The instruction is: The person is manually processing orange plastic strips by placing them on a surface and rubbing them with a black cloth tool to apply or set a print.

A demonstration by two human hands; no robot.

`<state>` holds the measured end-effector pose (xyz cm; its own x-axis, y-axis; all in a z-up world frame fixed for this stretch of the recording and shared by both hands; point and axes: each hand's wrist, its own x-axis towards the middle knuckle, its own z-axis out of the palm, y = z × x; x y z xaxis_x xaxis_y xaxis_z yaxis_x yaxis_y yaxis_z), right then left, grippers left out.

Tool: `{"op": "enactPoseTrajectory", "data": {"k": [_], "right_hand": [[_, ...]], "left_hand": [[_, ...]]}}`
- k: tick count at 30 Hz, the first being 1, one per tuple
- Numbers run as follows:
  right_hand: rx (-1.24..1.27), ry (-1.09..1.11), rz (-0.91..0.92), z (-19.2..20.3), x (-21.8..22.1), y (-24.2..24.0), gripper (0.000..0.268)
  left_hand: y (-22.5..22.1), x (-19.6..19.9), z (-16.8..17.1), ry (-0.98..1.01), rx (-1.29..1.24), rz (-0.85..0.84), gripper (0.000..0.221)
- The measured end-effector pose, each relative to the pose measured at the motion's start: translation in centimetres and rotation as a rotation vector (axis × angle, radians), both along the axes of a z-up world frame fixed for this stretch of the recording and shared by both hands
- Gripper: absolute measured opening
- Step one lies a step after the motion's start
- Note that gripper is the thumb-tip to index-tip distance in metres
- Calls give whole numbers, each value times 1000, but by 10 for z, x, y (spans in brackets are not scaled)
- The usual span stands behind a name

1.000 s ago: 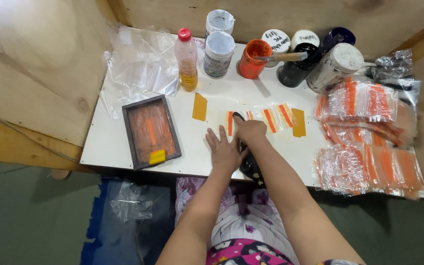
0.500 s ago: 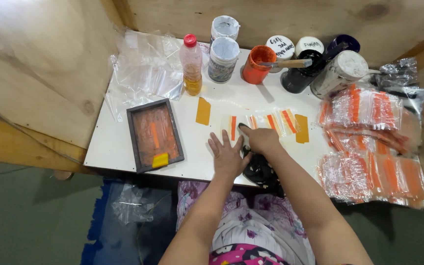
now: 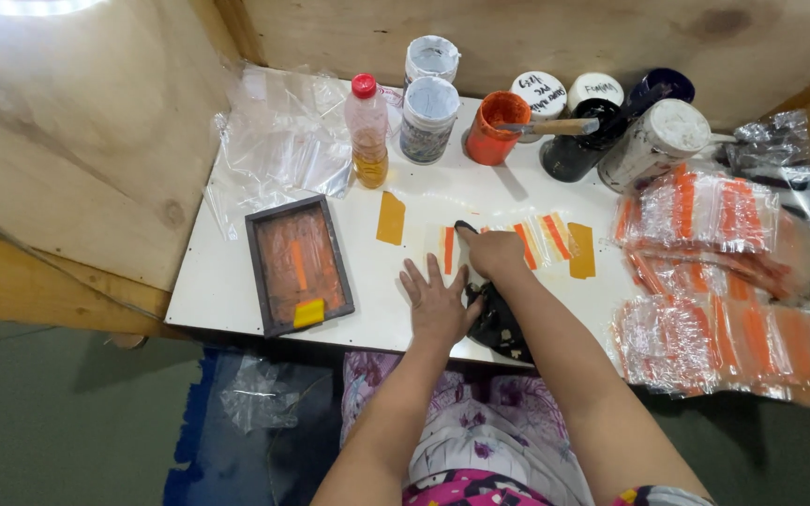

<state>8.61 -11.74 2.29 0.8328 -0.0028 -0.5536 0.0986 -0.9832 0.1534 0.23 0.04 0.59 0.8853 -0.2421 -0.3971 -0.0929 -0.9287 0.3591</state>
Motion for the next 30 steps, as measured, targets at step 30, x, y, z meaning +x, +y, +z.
{"op": "enactPoseTrajectory", "data": {"k": [30], "right_hand": [[111, 52, -33, 2, -66, -1, 64]], "left_hand": [[-1, -8, -5, -81, -71, 97, 96]]}}
